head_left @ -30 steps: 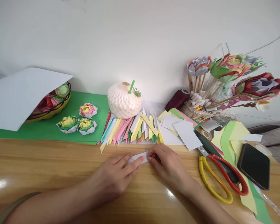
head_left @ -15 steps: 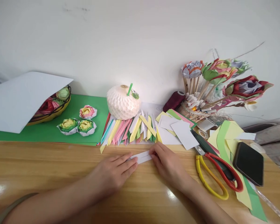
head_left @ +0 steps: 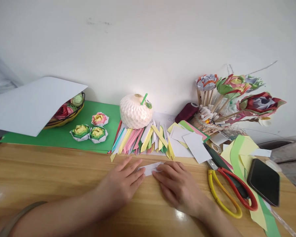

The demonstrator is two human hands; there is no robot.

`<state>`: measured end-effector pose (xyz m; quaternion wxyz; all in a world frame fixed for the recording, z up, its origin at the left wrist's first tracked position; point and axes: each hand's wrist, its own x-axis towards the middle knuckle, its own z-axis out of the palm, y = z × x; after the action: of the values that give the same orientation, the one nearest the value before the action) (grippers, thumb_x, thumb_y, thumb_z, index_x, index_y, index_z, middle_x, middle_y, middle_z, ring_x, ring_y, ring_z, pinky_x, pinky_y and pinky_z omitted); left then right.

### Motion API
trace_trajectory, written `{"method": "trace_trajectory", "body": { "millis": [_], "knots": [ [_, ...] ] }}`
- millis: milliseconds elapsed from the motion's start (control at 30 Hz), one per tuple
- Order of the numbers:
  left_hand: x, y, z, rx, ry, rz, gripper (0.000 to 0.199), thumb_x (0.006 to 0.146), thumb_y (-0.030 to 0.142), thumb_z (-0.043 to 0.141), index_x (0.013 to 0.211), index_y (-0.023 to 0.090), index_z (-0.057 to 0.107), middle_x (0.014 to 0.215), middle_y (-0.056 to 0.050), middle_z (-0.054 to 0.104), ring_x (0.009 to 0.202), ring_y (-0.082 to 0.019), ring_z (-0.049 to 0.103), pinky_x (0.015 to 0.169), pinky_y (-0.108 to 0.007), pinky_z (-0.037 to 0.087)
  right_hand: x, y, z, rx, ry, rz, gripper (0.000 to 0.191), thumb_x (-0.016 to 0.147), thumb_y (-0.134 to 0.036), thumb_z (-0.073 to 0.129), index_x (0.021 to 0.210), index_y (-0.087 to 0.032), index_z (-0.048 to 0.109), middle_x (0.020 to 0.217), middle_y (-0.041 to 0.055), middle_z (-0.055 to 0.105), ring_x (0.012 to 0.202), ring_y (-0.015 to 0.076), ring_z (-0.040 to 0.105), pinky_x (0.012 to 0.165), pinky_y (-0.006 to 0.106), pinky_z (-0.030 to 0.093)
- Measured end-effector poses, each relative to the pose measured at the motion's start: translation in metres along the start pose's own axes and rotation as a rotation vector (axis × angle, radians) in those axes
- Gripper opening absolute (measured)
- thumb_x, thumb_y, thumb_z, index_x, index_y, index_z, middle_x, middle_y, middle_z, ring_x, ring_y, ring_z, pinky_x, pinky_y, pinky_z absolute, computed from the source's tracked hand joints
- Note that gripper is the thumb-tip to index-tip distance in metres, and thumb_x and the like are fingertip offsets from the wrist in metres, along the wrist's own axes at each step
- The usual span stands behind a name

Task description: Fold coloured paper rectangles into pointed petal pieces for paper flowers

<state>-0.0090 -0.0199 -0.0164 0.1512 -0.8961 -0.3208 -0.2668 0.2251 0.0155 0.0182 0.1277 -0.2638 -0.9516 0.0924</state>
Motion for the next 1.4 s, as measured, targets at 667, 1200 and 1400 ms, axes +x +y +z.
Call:
{"method": "trace_trajectory", "body": {
  "millis": [667,1200,1400],
  "knots": [
    [0.016,-0.003,-0.002,-0.180,0.053,-0.168,0.027,0.089,0.012,0.047,0.067,0.015,0.063,0.064,-0.002,0.059,0.074,-0.018,0.055,0.074,-0.035,0.046,0.011,-0.002,0.015,0.041,0.104,-0.036,0.019,0.095,-0.018,0.040,0.091,-0.018,0.058,0.078,0.0044,0.060,0.070,0.0168,0.052,0.061,0.029,0.042],
    [0.021,-0.006,-0.007,-0.369,-0.325,-0.560,0.005,0.082,0.017,0.064,0.079,0.017,0.060,0.087,-0.001,0.058,0.089,-0.022,0.047,0.079,-0.036,0.039,0.015,-0.001,0.022,0.104,0.096,0.222,0.010,0.084,-0.018,0.060,0.083,-0.020,0.051,0.085,0.0047,0.057,0.080,0.0205,0.051,0.068,0.033,0.046],
    [0.023,-0.005,-0.007,-0.436,-0.223,-0.449,0.006,0.082,0.014,0.061,0.077,0.016,0.059,0.086,-0.002,0.060,0.088,-0.021,0.048,0.079,-0.035,0.041,0.014,-0.006,0.024,0.174,0.145,0.160,0.012,0.089,-0.014,0.050,0.079,-0.019,0.046,0.079,0.0039,0.056,0.074,0.0184,0.049,0.064,0.030,0.041]
  ]
}}
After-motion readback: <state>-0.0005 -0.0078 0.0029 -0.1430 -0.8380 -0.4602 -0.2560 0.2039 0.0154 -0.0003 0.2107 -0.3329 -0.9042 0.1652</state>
